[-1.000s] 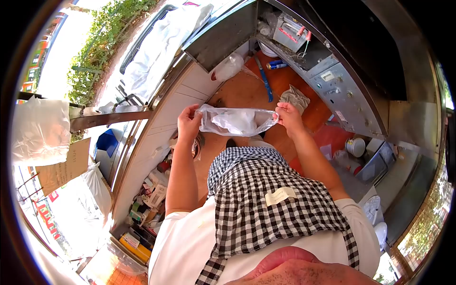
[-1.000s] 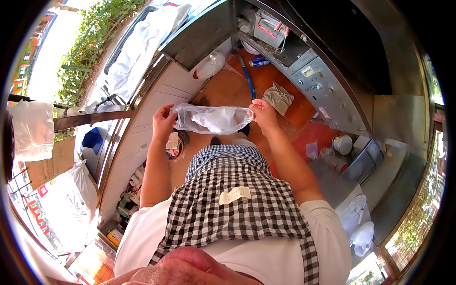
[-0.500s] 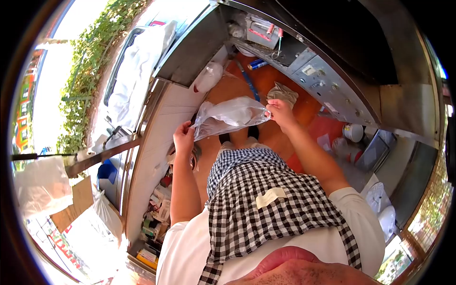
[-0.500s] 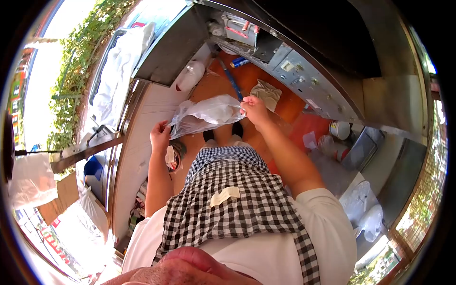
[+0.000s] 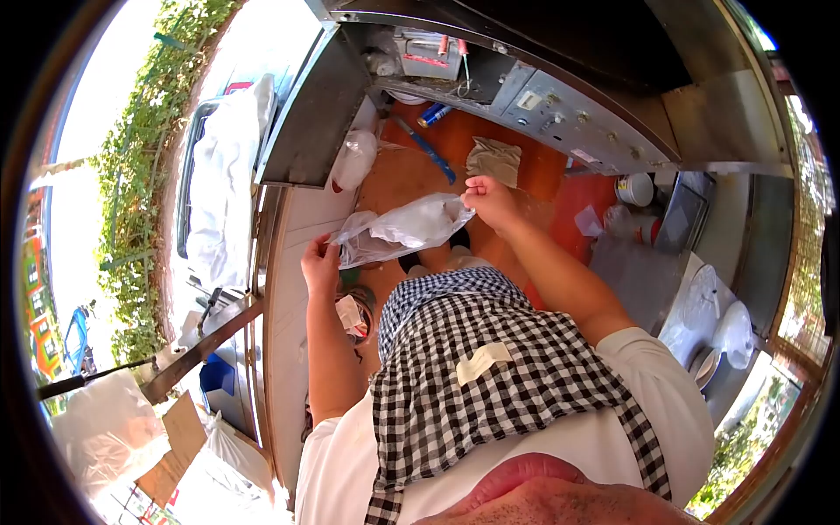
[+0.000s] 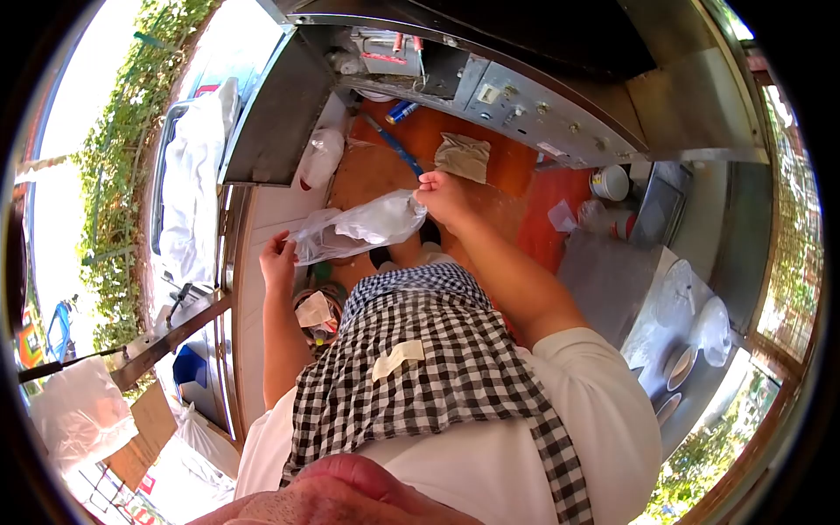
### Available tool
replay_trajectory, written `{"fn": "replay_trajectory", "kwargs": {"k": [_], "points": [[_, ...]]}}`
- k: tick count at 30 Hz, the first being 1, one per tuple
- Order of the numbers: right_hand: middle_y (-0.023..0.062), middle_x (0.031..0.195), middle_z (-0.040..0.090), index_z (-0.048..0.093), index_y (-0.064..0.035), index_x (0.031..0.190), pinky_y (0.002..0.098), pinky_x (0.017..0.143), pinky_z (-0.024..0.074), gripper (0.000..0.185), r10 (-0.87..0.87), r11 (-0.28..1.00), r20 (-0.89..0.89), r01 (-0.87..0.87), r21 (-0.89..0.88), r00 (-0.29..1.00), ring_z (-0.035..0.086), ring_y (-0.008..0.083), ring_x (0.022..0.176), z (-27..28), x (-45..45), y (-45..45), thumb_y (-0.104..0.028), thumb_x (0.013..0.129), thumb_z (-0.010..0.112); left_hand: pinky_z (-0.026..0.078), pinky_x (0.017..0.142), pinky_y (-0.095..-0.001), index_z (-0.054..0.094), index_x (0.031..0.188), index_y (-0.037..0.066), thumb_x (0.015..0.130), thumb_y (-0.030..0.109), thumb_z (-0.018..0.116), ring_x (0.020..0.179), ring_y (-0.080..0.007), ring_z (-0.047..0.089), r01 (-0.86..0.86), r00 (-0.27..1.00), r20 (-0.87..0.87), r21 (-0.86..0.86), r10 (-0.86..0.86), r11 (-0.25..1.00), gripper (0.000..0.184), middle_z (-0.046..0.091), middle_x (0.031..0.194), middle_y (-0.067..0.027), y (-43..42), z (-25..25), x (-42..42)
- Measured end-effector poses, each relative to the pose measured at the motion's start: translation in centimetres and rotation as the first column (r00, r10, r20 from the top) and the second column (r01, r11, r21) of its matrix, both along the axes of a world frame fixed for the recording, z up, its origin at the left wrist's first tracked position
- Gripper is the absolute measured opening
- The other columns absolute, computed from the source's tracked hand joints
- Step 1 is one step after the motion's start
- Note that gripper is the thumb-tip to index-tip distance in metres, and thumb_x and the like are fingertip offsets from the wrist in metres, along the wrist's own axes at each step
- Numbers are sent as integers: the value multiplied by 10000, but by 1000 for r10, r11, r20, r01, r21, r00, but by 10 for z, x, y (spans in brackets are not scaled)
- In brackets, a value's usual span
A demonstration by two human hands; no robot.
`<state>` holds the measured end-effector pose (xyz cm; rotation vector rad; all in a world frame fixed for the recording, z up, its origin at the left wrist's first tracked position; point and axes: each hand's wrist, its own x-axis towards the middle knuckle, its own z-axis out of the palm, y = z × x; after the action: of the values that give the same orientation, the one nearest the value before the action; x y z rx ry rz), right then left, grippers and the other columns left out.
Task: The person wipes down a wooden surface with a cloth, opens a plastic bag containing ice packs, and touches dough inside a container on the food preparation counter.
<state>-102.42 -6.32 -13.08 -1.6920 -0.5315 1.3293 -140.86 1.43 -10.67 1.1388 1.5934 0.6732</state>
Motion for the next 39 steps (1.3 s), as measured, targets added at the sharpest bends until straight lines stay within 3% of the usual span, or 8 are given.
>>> {"fn": "replay_trajectory", "kwargs": {"k": [3,6,15,18,21,30,36,39], "points": [[76,1060,649,632,-2,1205,313,822,544,495,146,989,255,-150,-2,956,630,174,974,-11,-4,-12,-69,751,816,465,557,-241,659,1180,-42,890,66,677,617,-83,556,14,1000,11,-5,-14,1000,310,632,781,-18,1,-7,-8],[77,1064,646,638,-7,1215,320,825,547,522,312,949,364,-266,-172,877,634,192,976,-10,-3,-25,-47,727,821,471,563,-240,659,1189,-40,887,78,683,624,-86,567,28,1000,3,-18,-28,999,325,640,794,-22,3,-8,-13],[78,1063,650,609,21,1234,299,801,549,439,191,966,133,-162,-199,973,637,157,930,-45,-25,-44,-4,822,759,504,578,-268,622,1250,-37,889,111,705,638,-115,599,-39,998,-57,33,41,999,399,674,967,-81,31,-12,-23],[72,1032,663,569,35,1266,287,783,547,425,104,979,-60,-113,-168,993,650,144,880,-31,-31,-37,-38,876,721,511,595,-280,549,1340,-29,902,115,697,648,-128,595,-100,995,-3,3,100,995,484,668,1022,-98,46,1,-17],[86,946,677,560,72,1246,294,744,519,414,47,988,-83,-59,-145,995,642,140,827,-10,-41,-26,-68,882,698,508,597,-290,464,1427,-11,907,112,695,647,-139,593,-142,989,33,-15,143,990,582,663,1029,-111,64,6,-19],[75,932,672,561,70,1240,278,692,507,373,28,992,-126,-42,-115,992,634,120,796,13,-47,-4,-111,934,672,489,543,-310,181,1591,73,883,84,713,621,-160,601,-200,969,136,-67,208,977,886,671,1075,-158,117,21,-10],[65,947,667,562,64,1241,276,668,500,370,23,989,-125,-41,-139,992,629,109,791,15,-44,-1,-140,950,665,477,528,-296,232,1582,90,884,87,727,611,-162,593,-212,963,155,-71,220,975,856,666,1042,-150,130,27,0],[48,1021,670,572,-11,1258,302,789,553,328,47,981,-147,-73,-182,988,674,121,861,0,-38,-1,-166,981,654,480,526,-290,359,1514,64,892,88,725,614,-150,590,-225,966,124,-36,228,974,722,666,985,-124,127,16,-4]]}}
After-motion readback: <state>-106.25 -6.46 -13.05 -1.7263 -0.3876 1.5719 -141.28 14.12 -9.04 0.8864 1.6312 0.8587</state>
